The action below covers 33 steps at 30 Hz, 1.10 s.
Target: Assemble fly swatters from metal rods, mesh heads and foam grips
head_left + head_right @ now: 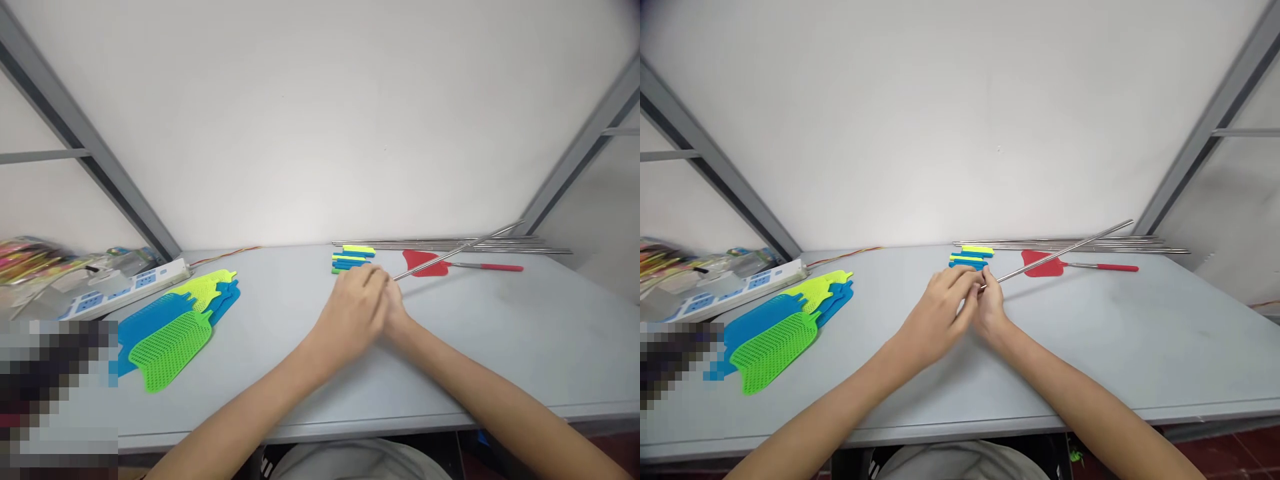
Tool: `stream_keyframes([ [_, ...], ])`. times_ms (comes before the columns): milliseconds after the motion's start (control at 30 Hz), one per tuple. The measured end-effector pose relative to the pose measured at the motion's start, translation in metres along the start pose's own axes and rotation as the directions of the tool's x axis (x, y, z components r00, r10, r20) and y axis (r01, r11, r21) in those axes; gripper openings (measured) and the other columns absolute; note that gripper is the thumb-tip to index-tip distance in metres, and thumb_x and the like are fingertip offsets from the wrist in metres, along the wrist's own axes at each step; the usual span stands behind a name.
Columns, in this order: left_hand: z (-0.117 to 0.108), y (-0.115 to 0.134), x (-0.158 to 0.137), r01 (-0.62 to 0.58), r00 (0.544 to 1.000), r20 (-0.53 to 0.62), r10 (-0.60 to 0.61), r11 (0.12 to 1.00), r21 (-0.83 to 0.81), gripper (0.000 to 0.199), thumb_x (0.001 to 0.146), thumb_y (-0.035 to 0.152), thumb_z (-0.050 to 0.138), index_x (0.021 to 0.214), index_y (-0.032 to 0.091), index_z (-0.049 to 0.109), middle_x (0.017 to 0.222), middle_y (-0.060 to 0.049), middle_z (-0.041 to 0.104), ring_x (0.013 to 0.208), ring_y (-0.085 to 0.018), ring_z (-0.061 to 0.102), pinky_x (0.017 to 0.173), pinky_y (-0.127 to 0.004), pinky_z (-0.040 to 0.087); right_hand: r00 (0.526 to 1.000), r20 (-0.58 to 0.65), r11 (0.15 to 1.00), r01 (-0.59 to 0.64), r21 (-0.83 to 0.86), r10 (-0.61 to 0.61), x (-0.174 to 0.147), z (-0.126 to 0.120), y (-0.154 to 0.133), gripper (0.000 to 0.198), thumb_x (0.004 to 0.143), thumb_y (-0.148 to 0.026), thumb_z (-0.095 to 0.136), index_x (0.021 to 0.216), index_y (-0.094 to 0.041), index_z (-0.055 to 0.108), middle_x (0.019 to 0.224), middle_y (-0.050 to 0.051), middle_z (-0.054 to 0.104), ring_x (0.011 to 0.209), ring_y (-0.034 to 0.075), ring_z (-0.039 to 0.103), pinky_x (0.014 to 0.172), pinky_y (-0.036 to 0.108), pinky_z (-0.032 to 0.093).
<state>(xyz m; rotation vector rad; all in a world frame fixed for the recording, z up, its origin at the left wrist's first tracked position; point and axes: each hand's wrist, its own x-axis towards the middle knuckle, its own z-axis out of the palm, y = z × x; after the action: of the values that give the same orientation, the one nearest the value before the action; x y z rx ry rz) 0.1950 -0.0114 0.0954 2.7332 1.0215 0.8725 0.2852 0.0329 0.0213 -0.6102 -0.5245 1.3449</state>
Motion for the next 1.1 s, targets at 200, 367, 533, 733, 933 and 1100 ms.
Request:
stream_keyframes([
  [200, 0.051, -0.04, -0.009, 0.077, 0.997, -0.02, -0.075, 0.994, 0.083, 0.03, 0.08, 0.015, 0.028, 0.109, 0.018, 0.036, 0.103, -0.007, 0.042, 0.093, -0.017, 0.041, 0.079, -0.033, 0.034, 0.987, -0.054, 0.987, -0.146, 0.073, 0.15, -0.003, 0.006, 0.002, 0.016, 0.065, -0.033, 0.052, 0.061, -0.017, 0.051, 0.06, -0.001, 0.056, 0.061, 0.013, 0.051, 0.057, 0.025, 0.038],
  [367, 0.062, -0.052, -0.013, 0.112, 0.994, -0.009, -0.112, 0.994, 0.015, 0.058, 0.066, -0.003, 0.029, 0.119, 0.02, 0.024, 0.109, -0.008, 0.035, 0.095, -0.016, 0.039, 0.077, -0.03, 0.036, 0.988, -0.064, 0.989, -0.141, -0.032, 0.139, -0.001, 0.003, 0.006, 0.025, 0.063, -0.042, 0.051, 0.063, -0.017, 0.052, 0.062, -0.001, 0.056, 0.06, 0.013, 0.051, 0.056, 0.025, 0.037],
  [533, 0.061, -0.062, -0.011, 0.106, 0.994, -0.025, -0.105, 0.993, 0.048, 0.059, 0.063, -0.005, 0.029, 0.113, 0.025, 0.033, 0.105, -0.005, 0.037, 0.094, -0.017, 0.038, 0.074, -0.03, 0.036, 0.997, -0.011, 0.993, -0.074, -0.095, 0.073, 0.002, 0.003, 0.005, 0.022, 0.066, -0.039, 0.049, 0.065, -0.018, 0.051, 0.07, 0.0, 0.056, 0.062, 0.011, 0.05, 0.056, 0.024, 0.038],
  [733, 0.059, -0.067, -0.013, 0.132, 0.991, 0.0, -0.133, 0.985, 0.113, 0.051, 0.066, -0.004, 0.028, 0.109, 0.023, 0.036, 0.099, -0.005, 0.042, 0.088, -0.017, 0.041, 0.072, -0.03, 0.033, 0.988, -0.151, 0.999, -0.014, 0.046, 0.021, 0.024, -0.008, -0.016, 0.017, 0.07, -0.029, 0.043, 0.061, -0.016, 0.048, 0.057, -0.001, 0.05, 0.052, 0.009, 0.049, 0.053, 0.023, 0.04],
  [933, 0.058, -0.064, -0.014, 0.199, 0.978, 0.047, -0.204, 0.976, 0.092, 0.025, 0.083, 0.018, 0.022, 0.098, 0.021, 0.042, 0.083, -0.004, 0.049, 0.079, -0.016, 0.045, 0.068, -0.028, 0.033, 0.98, -0.199, 0.976, 0.042, 0.214, 0.002, 0.046, -0.022, -0.046, 0.021, 0.074, -0.023, 0.034, 0.053, -0.017, 0.037, 0.039, -0.005, 0.032, 0.035, 0.006, 0.034, 0.038, 0.019, 0.034],
  [1100, 0.063, -0.058, -0.018, 0.252, 0.962, 0.08, -0.263, 0.96, 0.121, 0.031, 0.085, 0.031, 0.015, 0.082, 0.018, 0.043, 0.073, -0.003, 0.05, 0.067, -0.014, 0.047, 0.059, -0.025, 0.033, 0.99, -0.126, 0.956, -0.027, 0.293, 0.067, 0.043, -0.024, -0.049, 0.024, 0.074, -0.022, 0.032, 0.05, -0.017, 0.028, 0.036, -0.007, 0.018, 0.03, 0.005, 0.017, 0.029, 0.018, 0.019],
])
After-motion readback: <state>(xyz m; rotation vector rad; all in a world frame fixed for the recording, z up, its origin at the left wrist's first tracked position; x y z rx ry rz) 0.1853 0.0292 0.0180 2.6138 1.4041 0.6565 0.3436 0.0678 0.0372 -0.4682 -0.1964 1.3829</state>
